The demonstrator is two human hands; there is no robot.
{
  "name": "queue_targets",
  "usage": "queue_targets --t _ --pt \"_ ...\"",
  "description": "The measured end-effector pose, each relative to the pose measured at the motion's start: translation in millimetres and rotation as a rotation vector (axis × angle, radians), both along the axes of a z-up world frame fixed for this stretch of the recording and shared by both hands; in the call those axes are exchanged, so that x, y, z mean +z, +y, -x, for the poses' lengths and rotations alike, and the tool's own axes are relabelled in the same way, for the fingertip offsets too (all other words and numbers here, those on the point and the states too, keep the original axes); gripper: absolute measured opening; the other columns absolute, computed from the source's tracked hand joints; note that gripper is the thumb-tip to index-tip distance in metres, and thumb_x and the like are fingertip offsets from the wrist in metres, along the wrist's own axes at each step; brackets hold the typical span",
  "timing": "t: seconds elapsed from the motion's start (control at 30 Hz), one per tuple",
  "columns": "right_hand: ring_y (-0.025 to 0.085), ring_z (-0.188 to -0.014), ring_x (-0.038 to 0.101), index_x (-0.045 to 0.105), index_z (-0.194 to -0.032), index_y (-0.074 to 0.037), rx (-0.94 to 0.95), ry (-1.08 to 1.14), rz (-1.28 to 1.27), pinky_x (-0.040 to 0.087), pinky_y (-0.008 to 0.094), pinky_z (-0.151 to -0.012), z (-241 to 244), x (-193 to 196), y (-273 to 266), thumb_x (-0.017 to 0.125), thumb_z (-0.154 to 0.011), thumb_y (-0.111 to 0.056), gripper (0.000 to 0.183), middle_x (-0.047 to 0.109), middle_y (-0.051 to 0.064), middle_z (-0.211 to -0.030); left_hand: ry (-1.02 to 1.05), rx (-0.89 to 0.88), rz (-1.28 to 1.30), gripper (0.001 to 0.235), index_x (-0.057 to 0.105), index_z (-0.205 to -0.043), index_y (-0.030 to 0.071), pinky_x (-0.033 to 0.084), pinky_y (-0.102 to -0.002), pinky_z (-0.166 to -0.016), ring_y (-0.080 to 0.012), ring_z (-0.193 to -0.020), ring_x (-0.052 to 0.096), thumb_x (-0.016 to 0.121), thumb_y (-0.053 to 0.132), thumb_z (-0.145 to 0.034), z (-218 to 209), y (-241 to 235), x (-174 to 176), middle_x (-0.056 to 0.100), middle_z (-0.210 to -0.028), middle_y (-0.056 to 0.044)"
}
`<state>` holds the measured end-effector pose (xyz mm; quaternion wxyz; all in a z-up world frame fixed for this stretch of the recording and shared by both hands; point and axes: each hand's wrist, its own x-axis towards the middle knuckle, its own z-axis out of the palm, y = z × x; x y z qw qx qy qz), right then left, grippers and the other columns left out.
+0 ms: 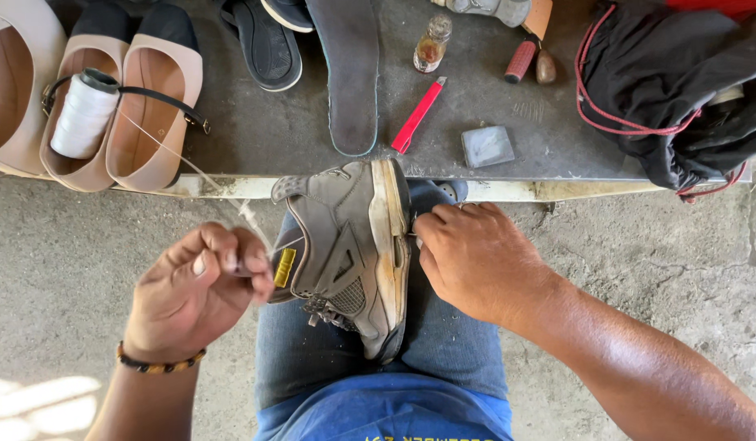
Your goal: The person sits cross-legged on the ground and sews a gray sneaker using a needle and white thread. They repeatedly push the needle through the shoe's sole and upper, pulling the thread tight to secure the parts together.
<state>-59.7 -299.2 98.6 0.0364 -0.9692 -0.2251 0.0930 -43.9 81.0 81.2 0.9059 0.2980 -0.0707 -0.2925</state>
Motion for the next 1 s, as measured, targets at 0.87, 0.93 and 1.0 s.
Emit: queue_targets --t 0.87,0.93,1.0 --pt "0.016 -0.049 0.062 0.068 -0.077 -0.02 -0.056 -0.23 -0.1 0.055 0.028 -0.055 -3.3 6.1 -34.7 0.059 -0.115 -0.076 0.069 0.063 -0.004 -0.059 -0.62 -0.076 -0.863 0.023 0.092 -0.108 0.001 0.071 -0.035 -0.096 -0.0184 -0.099 0.088 0.09 0.02 -0.095 -49.9 -107.2 -43.1 0.092 -0.1 -0.011" --pt "0.017 -0.044 0.057 0.066 -0.074 -0.019 -0.157 -0.242 -0.161 0.05 0.028 -0.05 3.3 2.2 -40.4 0.063 -0.112 -0.079 0.071 0.061 -0.001 -0.056 -0.655 -0.075 -0.82 0.022 0.092 -0.106 0.0 0.071 -0.034 -0.095 -0.0171 -0.097 0.088 0.091 0.019 -0.095 -54.0 -100.1 -51.6 0.092 -0.097 -0.01" --pt "0.018 -0.04 0.052 0.063 -0.07 -0.019 -0.255 -0.235 -0.229 0.044 0.029 -0.045 13.1 -3.1 -36.1 0.068 -0.109 -0.081 0.074 0.059 0.002 -0.052 -0.67 -0.078 -0.785 0.02 0.092 -0.104 0.0 0.071 -0.032 -0.094 -0.0157 -0.095 0.088 0.091 0.018 -0.094 -46.7 -67.6 -91.5 0.092 -0.093 -0.009"
